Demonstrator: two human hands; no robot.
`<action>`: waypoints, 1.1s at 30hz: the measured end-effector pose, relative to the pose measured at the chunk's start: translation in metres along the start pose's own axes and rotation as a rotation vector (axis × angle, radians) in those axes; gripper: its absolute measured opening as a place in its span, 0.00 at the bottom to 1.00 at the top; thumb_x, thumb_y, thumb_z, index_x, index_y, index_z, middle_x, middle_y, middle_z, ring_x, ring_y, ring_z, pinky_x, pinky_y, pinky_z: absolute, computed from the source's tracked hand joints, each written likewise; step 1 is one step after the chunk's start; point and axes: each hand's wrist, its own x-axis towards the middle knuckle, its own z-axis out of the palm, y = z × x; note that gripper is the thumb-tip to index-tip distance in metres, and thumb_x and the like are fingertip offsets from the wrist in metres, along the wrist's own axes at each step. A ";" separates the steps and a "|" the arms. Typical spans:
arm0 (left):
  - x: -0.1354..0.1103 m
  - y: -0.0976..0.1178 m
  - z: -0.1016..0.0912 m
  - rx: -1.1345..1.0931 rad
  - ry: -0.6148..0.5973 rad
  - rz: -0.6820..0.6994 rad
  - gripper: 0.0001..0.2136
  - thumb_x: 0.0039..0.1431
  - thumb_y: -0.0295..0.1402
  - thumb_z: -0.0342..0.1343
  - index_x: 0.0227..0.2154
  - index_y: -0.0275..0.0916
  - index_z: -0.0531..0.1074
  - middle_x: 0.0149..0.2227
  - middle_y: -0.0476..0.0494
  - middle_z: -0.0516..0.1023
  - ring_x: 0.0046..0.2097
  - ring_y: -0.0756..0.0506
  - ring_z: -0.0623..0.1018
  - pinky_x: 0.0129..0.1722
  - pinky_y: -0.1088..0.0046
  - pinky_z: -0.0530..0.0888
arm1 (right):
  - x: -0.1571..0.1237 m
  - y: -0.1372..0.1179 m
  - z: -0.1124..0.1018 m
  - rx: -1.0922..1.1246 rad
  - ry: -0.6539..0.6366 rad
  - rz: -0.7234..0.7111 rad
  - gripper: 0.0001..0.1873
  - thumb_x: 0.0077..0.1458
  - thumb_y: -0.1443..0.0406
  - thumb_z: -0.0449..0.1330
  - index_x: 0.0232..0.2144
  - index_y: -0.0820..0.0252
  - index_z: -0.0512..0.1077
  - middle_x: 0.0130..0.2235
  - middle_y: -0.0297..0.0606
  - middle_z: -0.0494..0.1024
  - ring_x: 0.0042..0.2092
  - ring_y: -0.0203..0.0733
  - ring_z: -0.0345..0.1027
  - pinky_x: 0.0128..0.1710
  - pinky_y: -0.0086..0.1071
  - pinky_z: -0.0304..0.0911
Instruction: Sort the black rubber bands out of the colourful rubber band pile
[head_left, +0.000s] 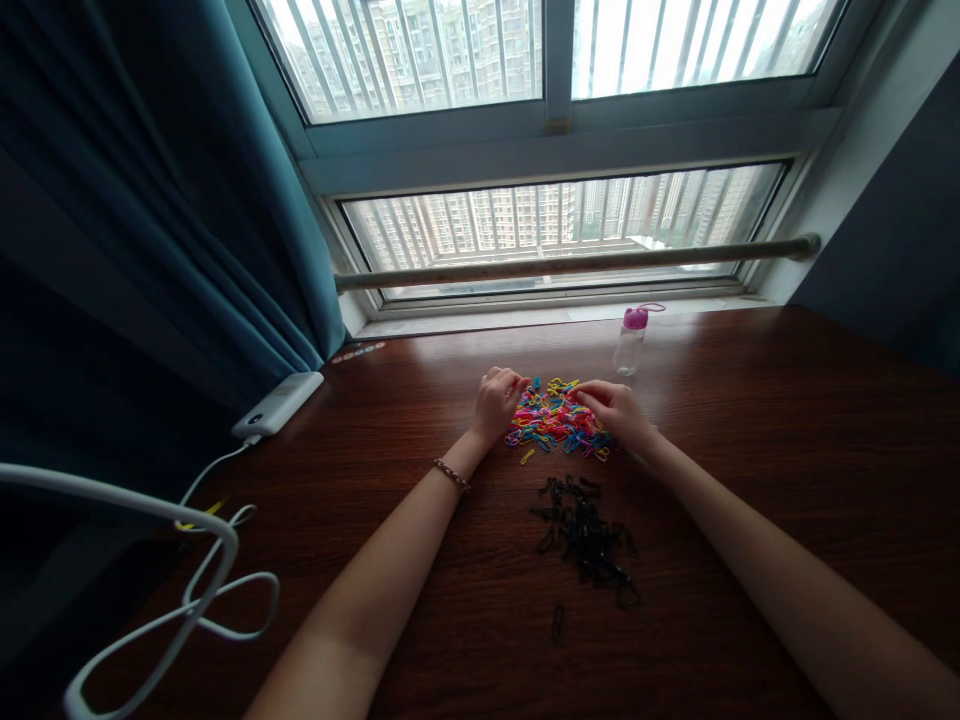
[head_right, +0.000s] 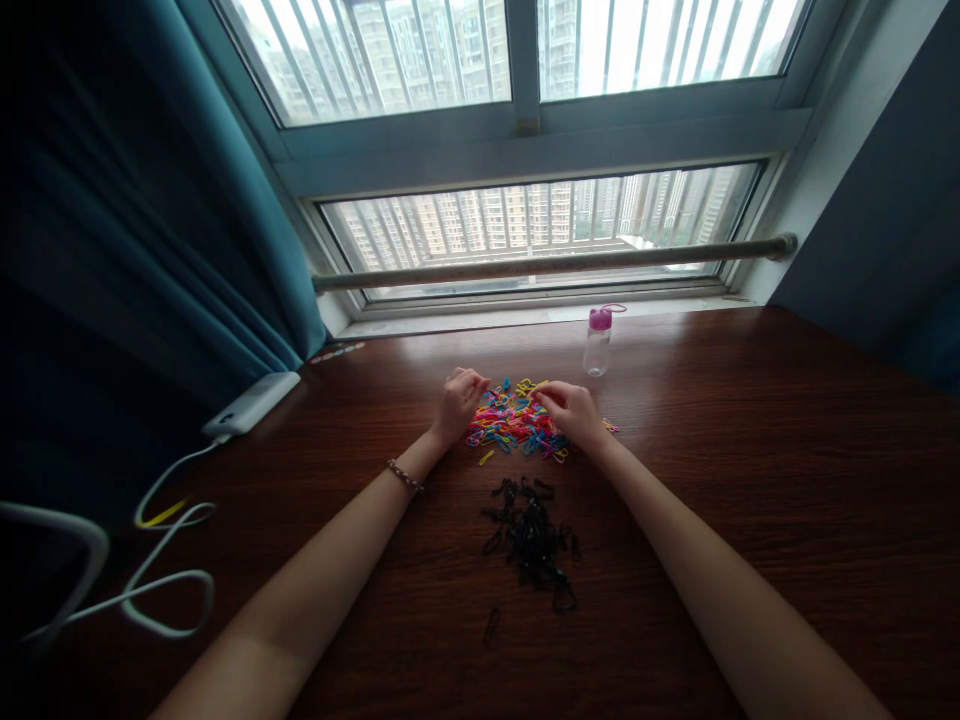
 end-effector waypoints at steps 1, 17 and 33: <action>0.000 0.003 0.000 -0.035 -0.046 0.034 0.16 0.60 0.40 0.43 0.21 0.38 0.66 0.25 0.47 0.71 0.34 0.48 0.67 0.37 0.71 0.62 | 0.001 0.007 0.001 -0.095 0.078 -0.078 0.13 0.55 0.62 0.52 0.35 0.64 0.73 0.37 0.43 0.76 0.41 0.42 0.69 0.43 0.36 0.64; -0.012 0.053 0.004 -0.216 -0.555 0.427 0.19 0.49 0.46 0.54 0.13 0.36 0.68 0.33 0.47 0.72 0.42 0.46 0.63 0.46 0.68 0.56 | 0.037 0.037 0.013 -0.698 -0.132 -0.154 0.17 0.58 0.67 0.46 0.44 0.61 0.70 0.46 0.43 0.73 0.51 0.43 0.61 0.55 0.39 0.53; -0.002 -0.007 0.005 0.063 0.040 -0.154 0.16 0.60 0.37 0.44 0.22 0.40 0.70 0.32 0.45 0.74 0.42 0.44 0.67 0.41 0.67 0.61 | 0.028 0.046 0.017 -0.768 -0.151 -0.091 0.19 0.59 0.61 0.45 0.51 0.51 0.64 0.53 0.33 0.67 0.57 0.45 0.54 0.54 0.42 0.51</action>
